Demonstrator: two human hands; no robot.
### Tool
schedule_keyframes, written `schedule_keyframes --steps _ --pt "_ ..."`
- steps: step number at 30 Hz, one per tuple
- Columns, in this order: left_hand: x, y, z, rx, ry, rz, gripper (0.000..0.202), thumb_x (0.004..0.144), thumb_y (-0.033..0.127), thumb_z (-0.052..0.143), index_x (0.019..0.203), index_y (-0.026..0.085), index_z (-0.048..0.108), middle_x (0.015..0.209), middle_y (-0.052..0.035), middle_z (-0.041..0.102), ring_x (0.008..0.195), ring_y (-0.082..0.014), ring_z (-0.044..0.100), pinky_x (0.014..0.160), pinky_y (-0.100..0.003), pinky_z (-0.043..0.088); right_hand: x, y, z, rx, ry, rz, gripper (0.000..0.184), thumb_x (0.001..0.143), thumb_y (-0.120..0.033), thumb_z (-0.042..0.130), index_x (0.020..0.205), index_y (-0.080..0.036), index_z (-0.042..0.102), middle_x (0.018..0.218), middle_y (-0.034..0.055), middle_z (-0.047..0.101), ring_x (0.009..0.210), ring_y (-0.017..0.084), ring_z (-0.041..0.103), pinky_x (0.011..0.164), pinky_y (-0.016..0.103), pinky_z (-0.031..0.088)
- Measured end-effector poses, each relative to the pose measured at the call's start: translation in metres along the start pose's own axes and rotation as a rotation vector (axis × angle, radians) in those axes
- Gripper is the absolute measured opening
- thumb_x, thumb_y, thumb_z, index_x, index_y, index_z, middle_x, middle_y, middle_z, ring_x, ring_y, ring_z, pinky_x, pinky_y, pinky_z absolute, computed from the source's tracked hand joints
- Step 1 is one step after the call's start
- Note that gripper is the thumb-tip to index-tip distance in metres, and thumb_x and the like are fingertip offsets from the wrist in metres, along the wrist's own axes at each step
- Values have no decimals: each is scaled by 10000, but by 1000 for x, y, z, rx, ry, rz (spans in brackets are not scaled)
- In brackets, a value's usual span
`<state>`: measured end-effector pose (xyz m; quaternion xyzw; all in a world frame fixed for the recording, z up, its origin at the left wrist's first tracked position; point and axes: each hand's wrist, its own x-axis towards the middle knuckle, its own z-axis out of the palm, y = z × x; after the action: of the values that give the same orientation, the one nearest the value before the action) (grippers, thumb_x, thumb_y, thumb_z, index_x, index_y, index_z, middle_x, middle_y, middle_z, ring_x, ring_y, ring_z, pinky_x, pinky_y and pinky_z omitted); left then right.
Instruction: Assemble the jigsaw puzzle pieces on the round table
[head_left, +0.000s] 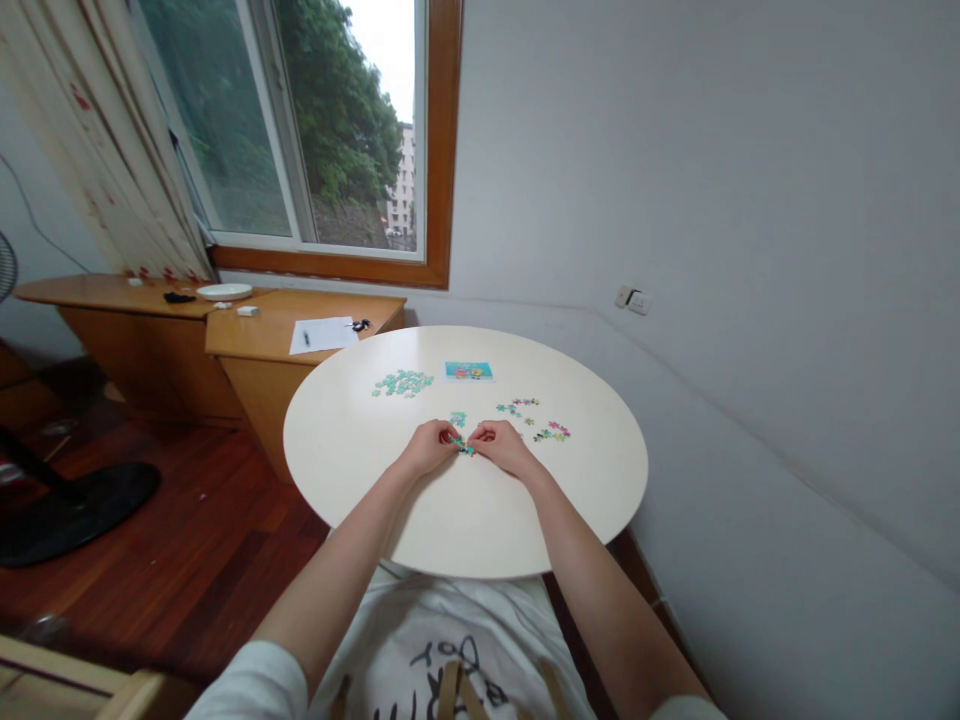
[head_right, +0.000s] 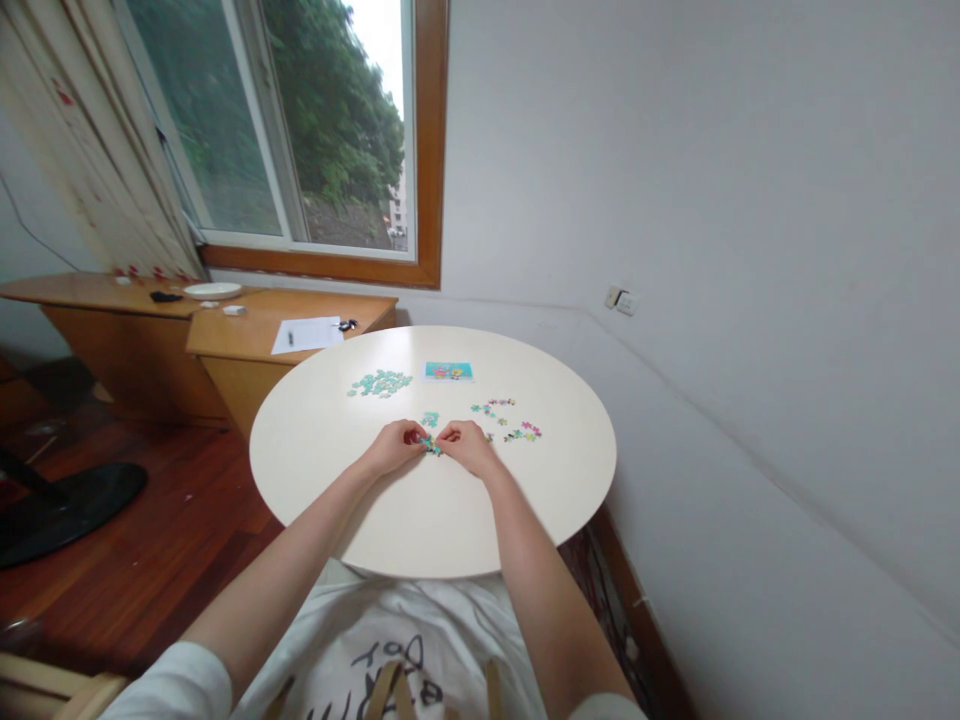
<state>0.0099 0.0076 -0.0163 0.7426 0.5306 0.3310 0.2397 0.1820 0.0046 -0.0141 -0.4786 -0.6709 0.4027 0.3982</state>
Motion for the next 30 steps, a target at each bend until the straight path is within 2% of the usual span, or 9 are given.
schedule_keyframes --steps 10,30 --pt "0 0 -1 33 -23 10 135 669 185 644 785 132 685 679 -9 605 614 -119 510 570 -223 377 -1 1 1 -50 -17 -11 119 624 -262 634 622 -146 608 572 0 599 560 110 514 550 234 389" --pt "0 1 -2 73 -31 28 144 671 176 628 794 141 692 703 -19 642 631 -126 544 589 -229 405 -6 -8 -1 -224 -6 -21 41 643 -152 585 626 -146 622 581 0 612 571 110 538 543 212 400"
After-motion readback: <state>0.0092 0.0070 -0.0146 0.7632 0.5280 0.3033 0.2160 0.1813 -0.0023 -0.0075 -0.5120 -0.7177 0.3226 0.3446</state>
